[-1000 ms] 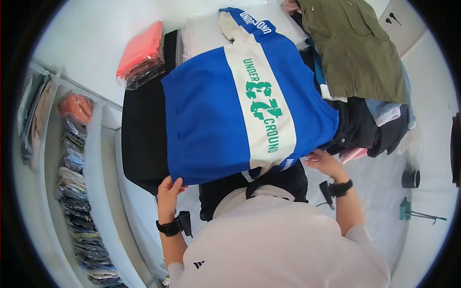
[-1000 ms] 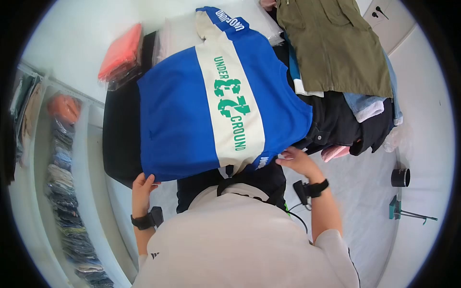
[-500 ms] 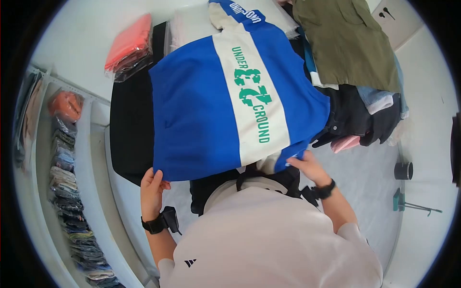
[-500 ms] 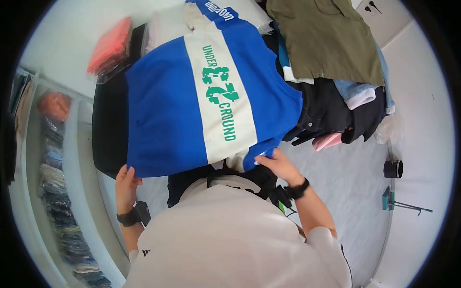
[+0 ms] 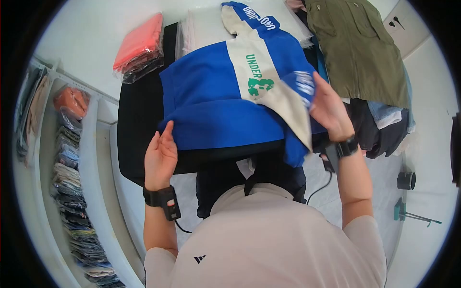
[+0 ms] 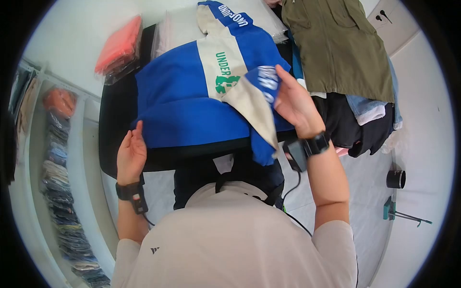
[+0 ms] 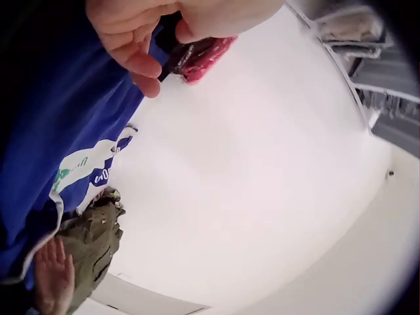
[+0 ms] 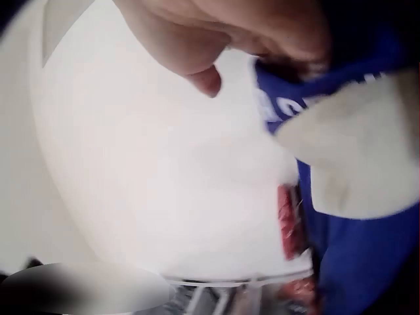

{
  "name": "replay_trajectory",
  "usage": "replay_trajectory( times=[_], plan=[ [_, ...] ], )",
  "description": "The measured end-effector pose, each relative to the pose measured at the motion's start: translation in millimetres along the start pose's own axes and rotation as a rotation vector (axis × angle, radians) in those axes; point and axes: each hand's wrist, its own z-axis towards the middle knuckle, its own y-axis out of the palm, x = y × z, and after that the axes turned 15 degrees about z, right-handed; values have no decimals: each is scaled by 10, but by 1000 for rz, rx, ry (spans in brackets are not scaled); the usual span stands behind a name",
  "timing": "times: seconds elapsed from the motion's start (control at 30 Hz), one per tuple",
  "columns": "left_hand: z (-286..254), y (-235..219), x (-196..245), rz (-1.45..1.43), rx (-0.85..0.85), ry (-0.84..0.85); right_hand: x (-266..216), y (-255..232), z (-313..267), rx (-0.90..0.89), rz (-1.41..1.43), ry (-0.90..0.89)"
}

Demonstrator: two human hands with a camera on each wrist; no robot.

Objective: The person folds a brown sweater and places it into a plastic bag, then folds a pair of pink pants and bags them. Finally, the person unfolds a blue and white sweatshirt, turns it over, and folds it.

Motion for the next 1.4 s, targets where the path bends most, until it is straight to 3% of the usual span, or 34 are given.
replay_trajectory(
  times=[0.03,0.07,0.1,0.17,0.23,0.27,0.3,0.37,0.4,0.43,0.47,0.5,0.57,0.6,0.63,0.7,0.73,0.77,0.83,0.9,0.97,1.0,1.03,1.07,1.13,1.2,1.23,1.3,1.33,1.4],
  plan=[
    [-18,63,-29,3,1,-1,41,40,65,102,-130,8],
    [-44,160,-20,107,59,32,110,54,-21,154,-328,-205],
    [-56,214,-5,209,117,65,119,85,-141,153,-327,-209],
    [-102,213,36,321,35,95,122,85,-420,130,-827,-462],
    [-203,401,90,1011,-6,366,129,-124,-657,139,-1097,-403],
    [-217,530,67,1382,17,534,263,-107,-791,261,-1309,-450],
    [-204,640,23,1386,14,524,399,-153,-871,258,-1432,-468],
    [-166,860,-102,1802,-208,712,614,-212,-963,251,-1629,-438],
    [-159,990,-200,1691,-282,553,657,-258,-948,266,-1625,-437],
    [-124,1076,-299,1694,-298,549,679,-304,-918,260,-1537,-321],
    [-87,1151,-394,1730,-449,446,690,-319,-911,252,-1446,-210],
    [-60,1227,-493,1760,-599,344,681,-277,-928,265,-1442,-216],
    [-36,1385,-697,1678,-724,109,627,-90,-954,243,-1475,-402],
    [-13,1416,-826,1600,-729,53,623,20,-956,172,-1354,-538],
    [8,1461,-888,1605,-739,55,632,67,-925,180,-1350,-546],
    [54,1600,-966,1273,-738,-244,604,136,-852,-348,-1306,-753],
    [91,1585,-1021,1179,-716,-276,565,202,-872,-471,-1299,-687],
    [125,1580,-1031,1184,-724,-272,483,174,-869,-467,-1300,-697],
    [204,1574,-985,1278,-689,45,167,14,-852,-401,-1375,-696],
    [303,1538,-887,1037,-635,40,-136,-232,-805,-95,-1495,-705],
    [297,1665,-682,902,-598,47,-279,-431,-752,54,-1315,-641],
    [274,1733,-595,899,-507,93,-312,-579,-710,61,-1320,-643],
    [342,1708,-481,894,-521,106,-327,-742,-657,27,-1189,-562],
    [441,1672,-381,881,-494,94,-362,-856,-635,-5,-1056,-484],
    [692,1505,-125,873,-461,75,-408,-920,-658,-8,-1101,-476],
    [944,1290,101,979,-296,-254,-424,-1023,-635,-40,-1117,-510],
    [976,1220,14,986,-291,-256,-417,-1027,-625,-40,-1108,-508],
    [972,1131,-185,1522,83,699,-421,-993,-625,-103,-1225,-549],
    [822,1178,-146,1765,-37,861,-411,-969,-627,-99,-1217,-550],
    [596,1217,-73,1937,-145,839,-381,-919,-631,-17,-1239,-532]
  ],
)
